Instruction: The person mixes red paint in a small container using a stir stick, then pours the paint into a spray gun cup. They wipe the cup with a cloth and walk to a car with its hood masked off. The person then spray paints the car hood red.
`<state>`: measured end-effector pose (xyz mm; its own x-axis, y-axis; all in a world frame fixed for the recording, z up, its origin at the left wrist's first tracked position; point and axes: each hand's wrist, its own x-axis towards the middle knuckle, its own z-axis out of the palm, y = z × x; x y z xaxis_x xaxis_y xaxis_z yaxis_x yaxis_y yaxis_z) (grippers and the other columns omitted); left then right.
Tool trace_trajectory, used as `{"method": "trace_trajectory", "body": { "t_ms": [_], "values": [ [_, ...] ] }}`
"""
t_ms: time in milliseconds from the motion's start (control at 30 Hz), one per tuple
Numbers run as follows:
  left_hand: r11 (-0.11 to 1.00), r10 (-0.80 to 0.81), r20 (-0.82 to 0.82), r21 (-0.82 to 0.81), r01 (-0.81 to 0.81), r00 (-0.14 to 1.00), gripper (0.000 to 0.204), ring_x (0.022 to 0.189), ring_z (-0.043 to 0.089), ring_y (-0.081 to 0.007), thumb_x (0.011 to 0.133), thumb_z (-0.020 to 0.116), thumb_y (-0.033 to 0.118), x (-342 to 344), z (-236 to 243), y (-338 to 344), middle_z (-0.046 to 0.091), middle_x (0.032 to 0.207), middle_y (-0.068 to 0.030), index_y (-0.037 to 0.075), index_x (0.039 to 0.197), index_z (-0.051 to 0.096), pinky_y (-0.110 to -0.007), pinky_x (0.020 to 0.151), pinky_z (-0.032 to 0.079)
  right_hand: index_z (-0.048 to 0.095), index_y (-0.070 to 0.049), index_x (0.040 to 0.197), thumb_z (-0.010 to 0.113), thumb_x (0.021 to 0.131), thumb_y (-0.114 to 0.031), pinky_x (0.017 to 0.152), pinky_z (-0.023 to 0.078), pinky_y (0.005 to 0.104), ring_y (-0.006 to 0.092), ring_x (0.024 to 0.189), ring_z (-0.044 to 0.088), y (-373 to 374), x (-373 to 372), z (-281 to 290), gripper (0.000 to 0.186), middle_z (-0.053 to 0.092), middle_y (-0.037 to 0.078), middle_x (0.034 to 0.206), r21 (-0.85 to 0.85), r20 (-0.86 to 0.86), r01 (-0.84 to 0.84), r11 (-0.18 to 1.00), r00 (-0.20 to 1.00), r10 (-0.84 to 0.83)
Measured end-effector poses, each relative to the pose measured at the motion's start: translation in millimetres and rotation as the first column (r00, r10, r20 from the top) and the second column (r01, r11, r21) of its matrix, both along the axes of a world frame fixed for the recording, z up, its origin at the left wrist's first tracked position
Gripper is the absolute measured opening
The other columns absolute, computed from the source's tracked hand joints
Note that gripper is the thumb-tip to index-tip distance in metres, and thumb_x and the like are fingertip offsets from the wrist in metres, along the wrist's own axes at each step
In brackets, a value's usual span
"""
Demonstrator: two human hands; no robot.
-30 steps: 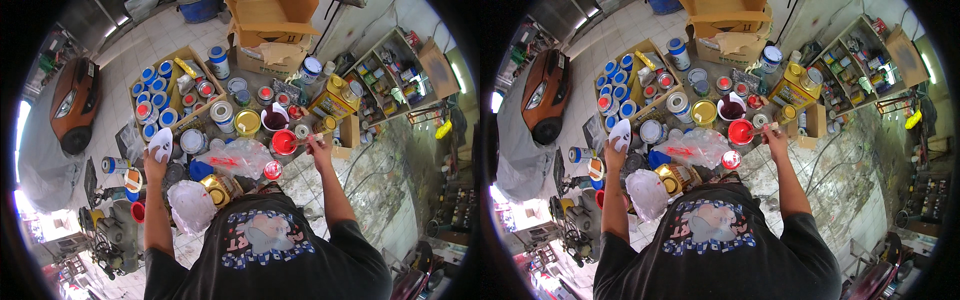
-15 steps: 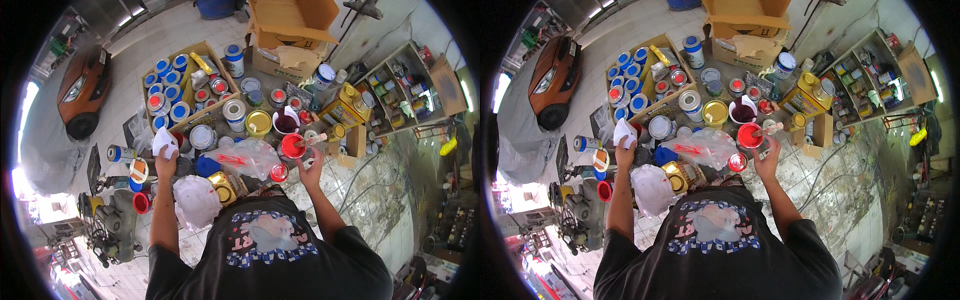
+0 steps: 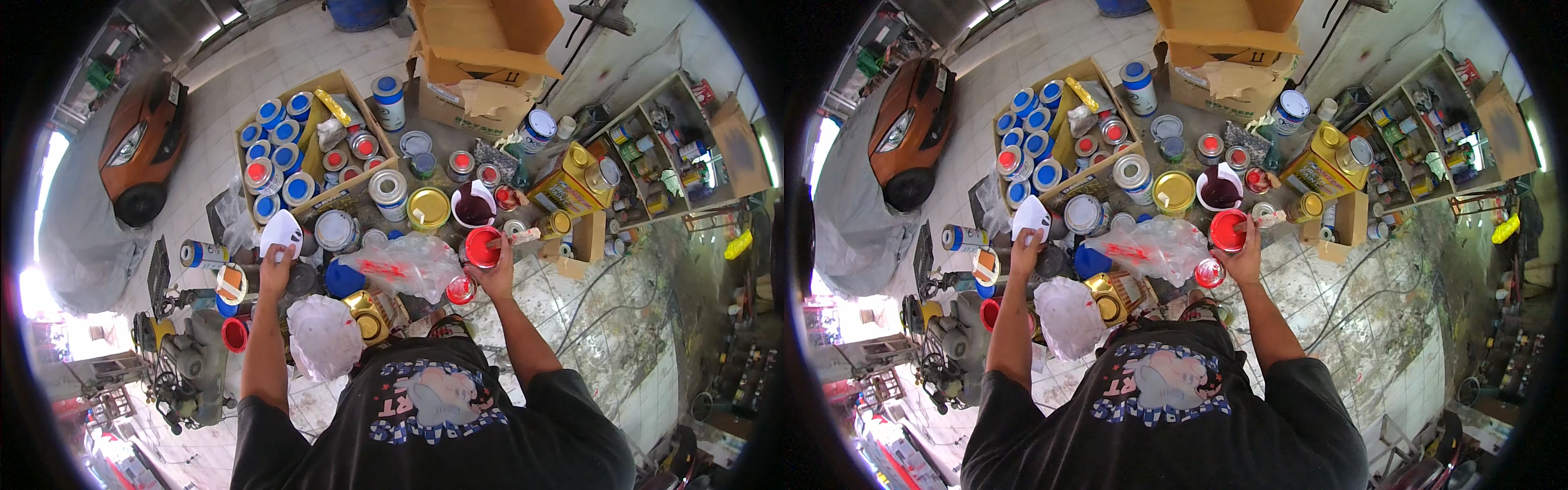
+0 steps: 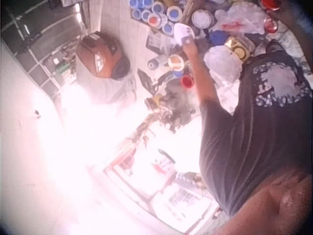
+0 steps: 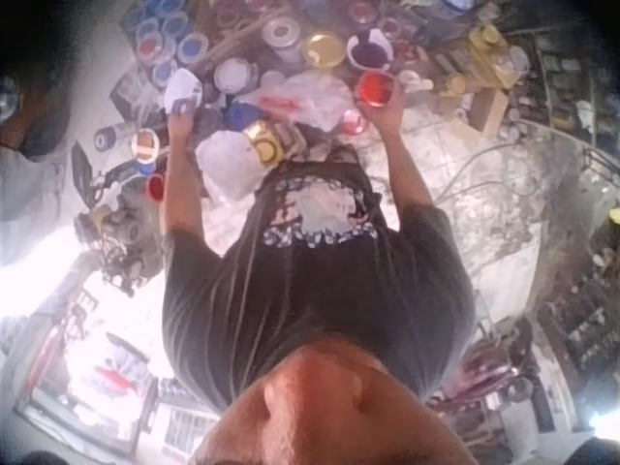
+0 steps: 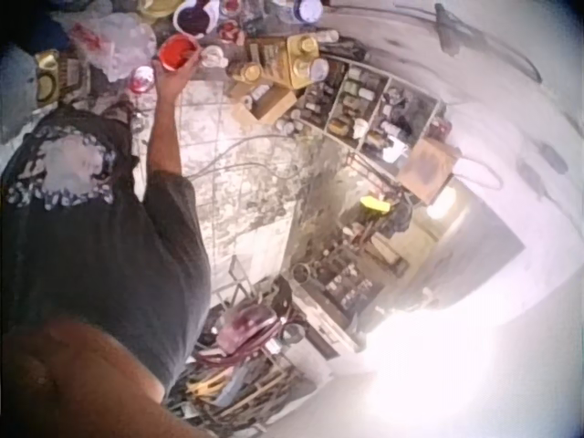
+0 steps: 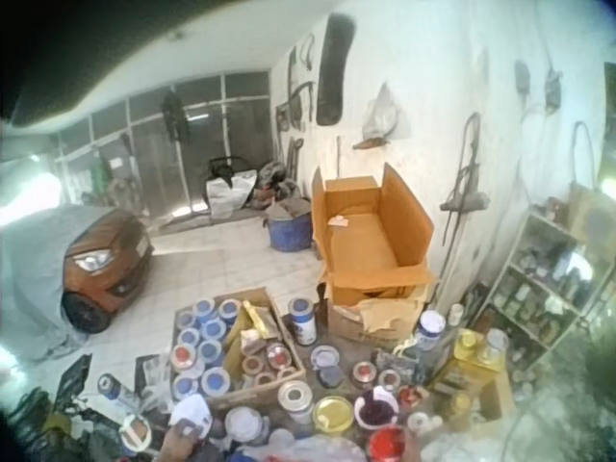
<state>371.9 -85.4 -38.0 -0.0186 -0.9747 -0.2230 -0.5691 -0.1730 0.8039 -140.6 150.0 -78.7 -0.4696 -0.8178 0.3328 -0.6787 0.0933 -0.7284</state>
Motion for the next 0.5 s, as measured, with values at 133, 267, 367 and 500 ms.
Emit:
{"method": "trace_trajectory", "body": {
  "t_ms": [133, 267, 367, 500],
  "values": [
    [0.977, -0.141, 0.133, -0.14, 0.159, 0.981, 0.055, 0.104, 0.069, -0.034, 0.084, 0.085, 0.044, -20.0, 15.6, 1.2, 0.072, 0.107, -0.024, 0.004, 0.115, 0.064, -0.043, 0.091, 0.053, 0.033, -0.001, 0.158, 0.099, 0.056, -0.017, 0.107, 0.047, 0.0453, 0.0327, 0.114, 0.06, 0.7, -2.7, -1.4, 0.123, 0.061, 0.013, 0.119, 0.008, -0.025, 0.049, 0.999, 0.998, -0.049],
    [0.937, -0.218, 0.254, -0.216, 0.275, 0.942, 0.064, 0.107, 0.067, -0.0394, 0.076, 0.092, 0.04, -33.0, 43.0, 18.1, 0.069, 0.115, -0.0247, 0.007, 0.121, 0.061, -0.046, 0.095, 0.052, 0.033, 0.002, 0.157, 0.098, 0.059, -0.023, 0.125, 0.029, 0.0528, 0.0422, 0.127, 0.054, -1.3, 0.0, -0.1, 0.12, 0.062, 0.018, 0.125, 0.068, 0.051, 0.074, 0.995, 0.996, -0.077],
    [0.909, -0.108, 0.389, -0.334, 0.25, 0.915, 0.066, 0.111, 0.064, -0.0427, 0.071, 0.095, 0.038, -23.2, 35.9, 17.3, 0.067, 0.119, -0.025, 0.008, 0.12, 0.063, -0.049, 0.096, 0.051, 0.033, 0.001, 0.157, 0.098, 0.059, -0.022, 0.125, 0.029, 0.0533, 0.0435, 0.131, 0.053, -3.3, 2.4, 4.9, 0.12, 0.061, 0.019, 0.127, 0.061, 0.154, 0.028, 0.998, 0.987, -0.037],
    [0.93, -0.128, 0.411, -0.267, 0.254, 0.903, 0.059, 0.11, 0.065, -0.0415, 0.068, 0.097, 0.029, -24.0, 32.0, 16.3, 0.068, 0.12, -0.0235, 0.012, 0.116, 0.067, -0.049, 0.091, 0.054, 0.032, 0.002, 0.157, 0.099, 0.058, -0.02, 0.127, 0.027, 0.0537, 0.0431, 0.133, 0.052, 1.6, -1.8, 8.1, 0.122, 0.061, 0.019, 0.127, 0.082, 0.112, 0.003, 0.997, 0.994, -0.012]
  ]
}}
